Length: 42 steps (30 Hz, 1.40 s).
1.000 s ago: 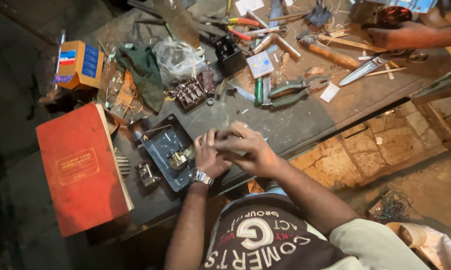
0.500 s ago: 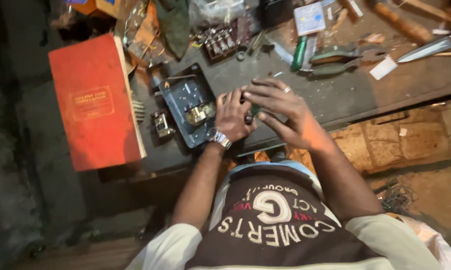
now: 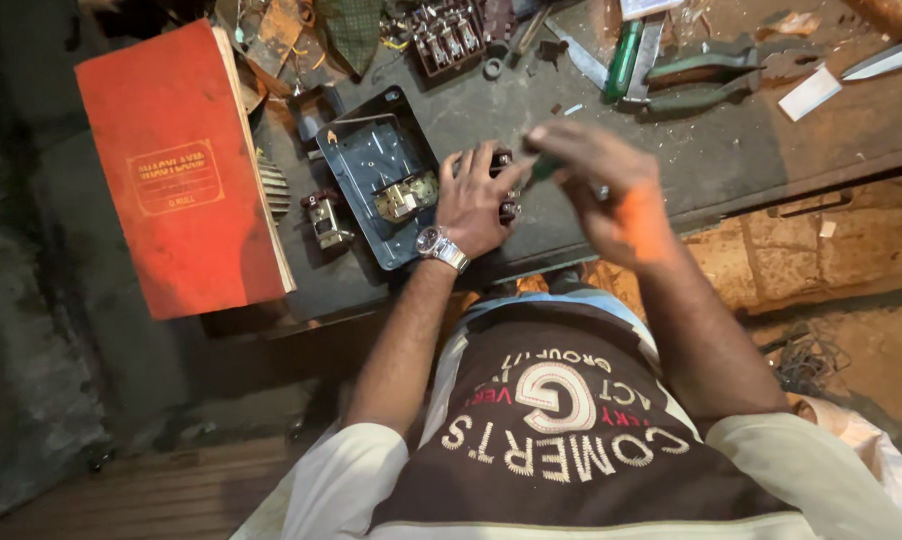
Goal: The person repairs electrical contactor components at a cluttered workbench. They pick up contactor blocks from a metal tray, manipulate and reposition their internal parts by hand, use a screwdriver to work on the assemblies, and handle small parts and a matchbox while continuing the repair work.
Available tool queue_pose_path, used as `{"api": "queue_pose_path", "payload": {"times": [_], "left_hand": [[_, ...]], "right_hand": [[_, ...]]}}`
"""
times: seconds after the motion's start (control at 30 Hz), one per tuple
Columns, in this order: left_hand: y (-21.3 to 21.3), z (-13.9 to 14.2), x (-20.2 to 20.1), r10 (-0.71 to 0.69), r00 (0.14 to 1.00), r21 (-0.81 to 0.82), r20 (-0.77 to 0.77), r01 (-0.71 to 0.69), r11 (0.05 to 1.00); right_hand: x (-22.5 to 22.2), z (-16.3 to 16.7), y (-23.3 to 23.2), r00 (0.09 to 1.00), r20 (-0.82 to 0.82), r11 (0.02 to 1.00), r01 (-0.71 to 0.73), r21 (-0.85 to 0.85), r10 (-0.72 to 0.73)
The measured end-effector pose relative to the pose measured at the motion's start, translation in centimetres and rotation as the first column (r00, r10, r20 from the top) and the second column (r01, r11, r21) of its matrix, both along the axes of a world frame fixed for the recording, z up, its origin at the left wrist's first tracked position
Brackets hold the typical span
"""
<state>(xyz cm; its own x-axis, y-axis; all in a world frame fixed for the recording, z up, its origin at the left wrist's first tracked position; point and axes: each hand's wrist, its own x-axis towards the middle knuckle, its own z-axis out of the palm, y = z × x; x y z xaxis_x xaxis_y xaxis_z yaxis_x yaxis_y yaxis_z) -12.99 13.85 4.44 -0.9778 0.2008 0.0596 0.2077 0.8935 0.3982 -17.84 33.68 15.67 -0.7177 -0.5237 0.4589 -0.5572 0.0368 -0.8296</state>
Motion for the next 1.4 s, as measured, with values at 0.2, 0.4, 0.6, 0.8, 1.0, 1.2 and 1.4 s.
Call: {"api": "queue_pose_path", "payload": {"times": [0.2,0.4,0.6,0.8,1.0,1.2,1.4], "left_hand": [[-0.4,-0.2,0.1,-0.018,0.999,0.028,0.047,0.017,0.999],[-0.5,-0.8,0.1,0.004,1.0,0.082,0.008,-0.005,0.997],[-0.5,-1.2,0.2,0.004,1.0,0.017,0.002,-0.004,1.0],[-0.5,-0.9,0.1,0.007,1.0,0.006,0.011,-0.007,1.0],[-0.5,-0.5,0.2,0.049,0.998,0.011,0.03,-0.05,0.999],[-0.8,0.2,0.6,0.079,0.997,-0.01,0.006,-0.079,0.997],[-1.0,0.1,0.6,0.096,0.995,0.01,0.027,-0.096,0.995]], "right_hand": [[-0.1,-1.4,3.1,0.91,0.388,0.981,0.185,-0.065,-0.145],[0.2,-7.8,1.6,0.944,0.306,0.861,-0.052,0.507,-0.123],[1.4,-12.6,-0.4,0.989,0.135,0.814,-0.035,0.58,-0.054],[1.4,-14.1,-0.6,0.998,0.026,0.841,0.037,0.54,-0.061],[-2.6,-14.2,2.7,0.918,0.178,0.819,0.214,0.533,-0.355],[-3.4,-14.1,1.1,0.968,-0.18,0.77,0.25,0.587,-0.177],[-2.5,-14.2,0.2,0.997,-0.042,0.684,0.079,0.725,-0.071]]}}
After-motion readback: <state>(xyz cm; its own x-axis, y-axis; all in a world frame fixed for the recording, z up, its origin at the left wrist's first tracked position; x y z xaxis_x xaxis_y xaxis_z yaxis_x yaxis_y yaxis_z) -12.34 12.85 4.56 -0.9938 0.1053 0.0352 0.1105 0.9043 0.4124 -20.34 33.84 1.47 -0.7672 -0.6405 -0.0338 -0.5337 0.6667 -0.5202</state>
